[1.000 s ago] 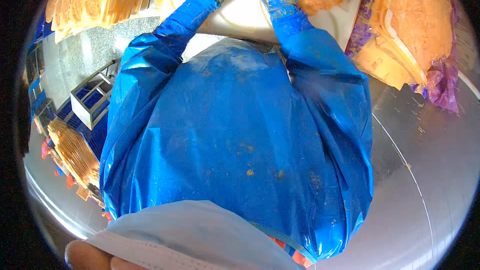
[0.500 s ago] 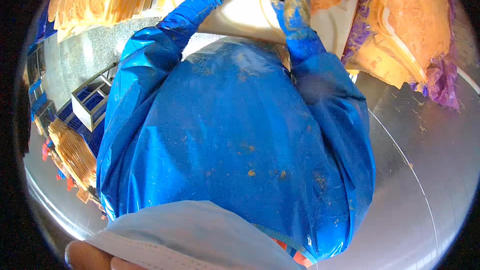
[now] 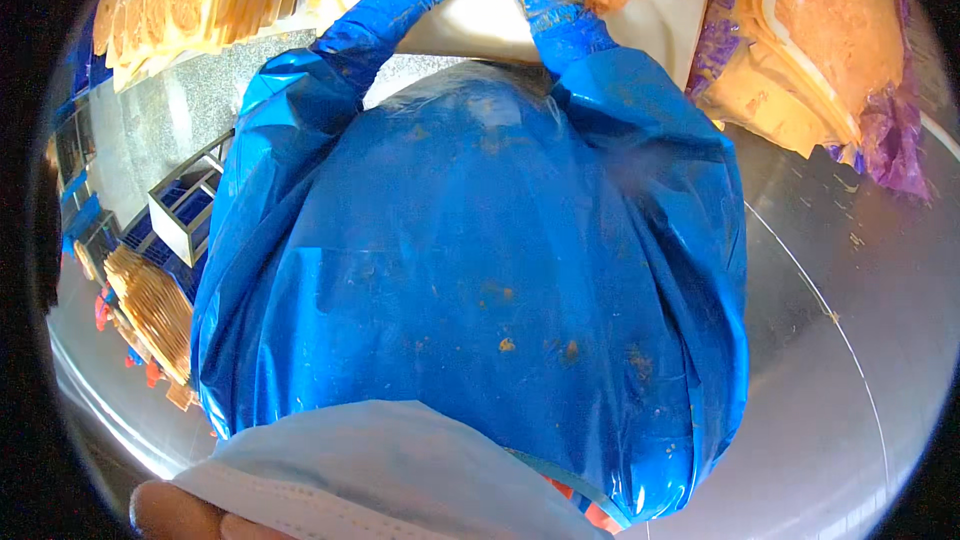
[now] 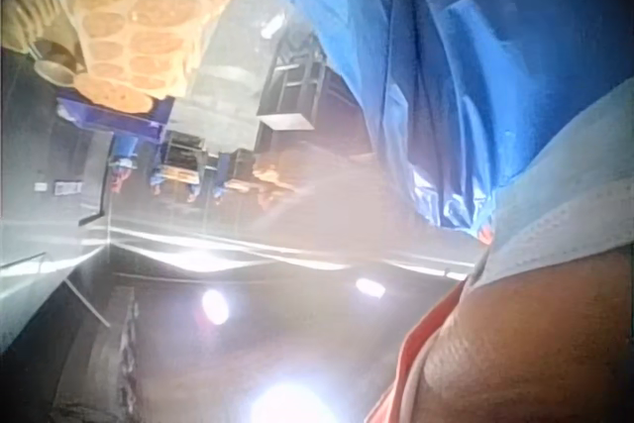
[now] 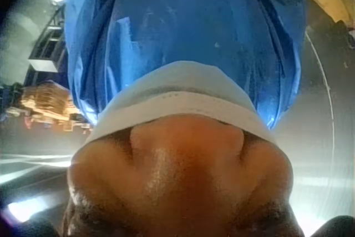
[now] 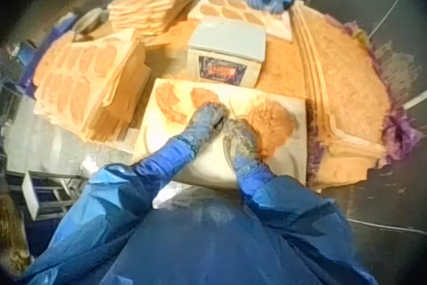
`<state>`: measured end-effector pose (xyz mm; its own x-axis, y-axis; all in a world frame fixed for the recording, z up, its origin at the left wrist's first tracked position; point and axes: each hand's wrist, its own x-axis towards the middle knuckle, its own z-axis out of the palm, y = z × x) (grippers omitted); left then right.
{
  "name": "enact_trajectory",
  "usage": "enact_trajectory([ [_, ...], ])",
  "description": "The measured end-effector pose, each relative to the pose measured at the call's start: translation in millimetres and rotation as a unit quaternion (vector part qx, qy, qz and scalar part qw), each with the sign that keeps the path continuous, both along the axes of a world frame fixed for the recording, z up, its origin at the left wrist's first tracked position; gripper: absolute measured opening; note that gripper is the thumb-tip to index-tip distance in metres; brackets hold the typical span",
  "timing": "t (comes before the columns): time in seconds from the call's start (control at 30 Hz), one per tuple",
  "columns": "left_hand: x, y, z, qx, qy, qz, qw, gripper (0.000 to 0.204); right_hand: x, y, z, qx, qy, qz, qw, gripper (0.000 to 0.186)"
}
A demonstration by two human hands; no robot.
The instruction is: Arrange pieces of raw meat into molds on a tray.
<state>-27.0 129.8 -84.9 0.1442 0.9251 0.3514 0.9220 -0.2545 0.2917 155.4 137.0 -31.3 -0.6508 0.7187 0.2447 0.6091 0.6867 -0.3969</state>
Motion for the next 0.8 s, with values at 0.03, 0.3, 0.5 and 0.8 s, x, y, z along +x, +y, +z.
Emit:
enact_trajectory([
  [0.03, 1.6, -1.2, -0.6, 0.002, 0.001, -0.001, 1.000, 0.017, 5.7, -4.3, -1.2, -0.004, -0.003, 0.000, 1.000, 0.021],
  [0.3, -36.8, -7.0, 41.0, 0.042, -0.355, 0.006, 0.934, 0.025, 69.0, -13.1, 33.7, -0.177, 0.184, 0.094, 0.962, 0.016],
  [0.5, 87.8, -36.8, 50.4, 0.019, -0.025, 0.176, 0.984, 0.078, 113.0, -7.6, 46.3, -0.208, 0.211, 0.005, 0.955, 0.014],
  [0.8, 28.5, -26.1, 55.4, -0.046, -0.023, 0.090, 0.995, 0.079, 175.1, 17.0, 58.8, -0.122, 0.161, 0.022, 0.979, 0.010],
])
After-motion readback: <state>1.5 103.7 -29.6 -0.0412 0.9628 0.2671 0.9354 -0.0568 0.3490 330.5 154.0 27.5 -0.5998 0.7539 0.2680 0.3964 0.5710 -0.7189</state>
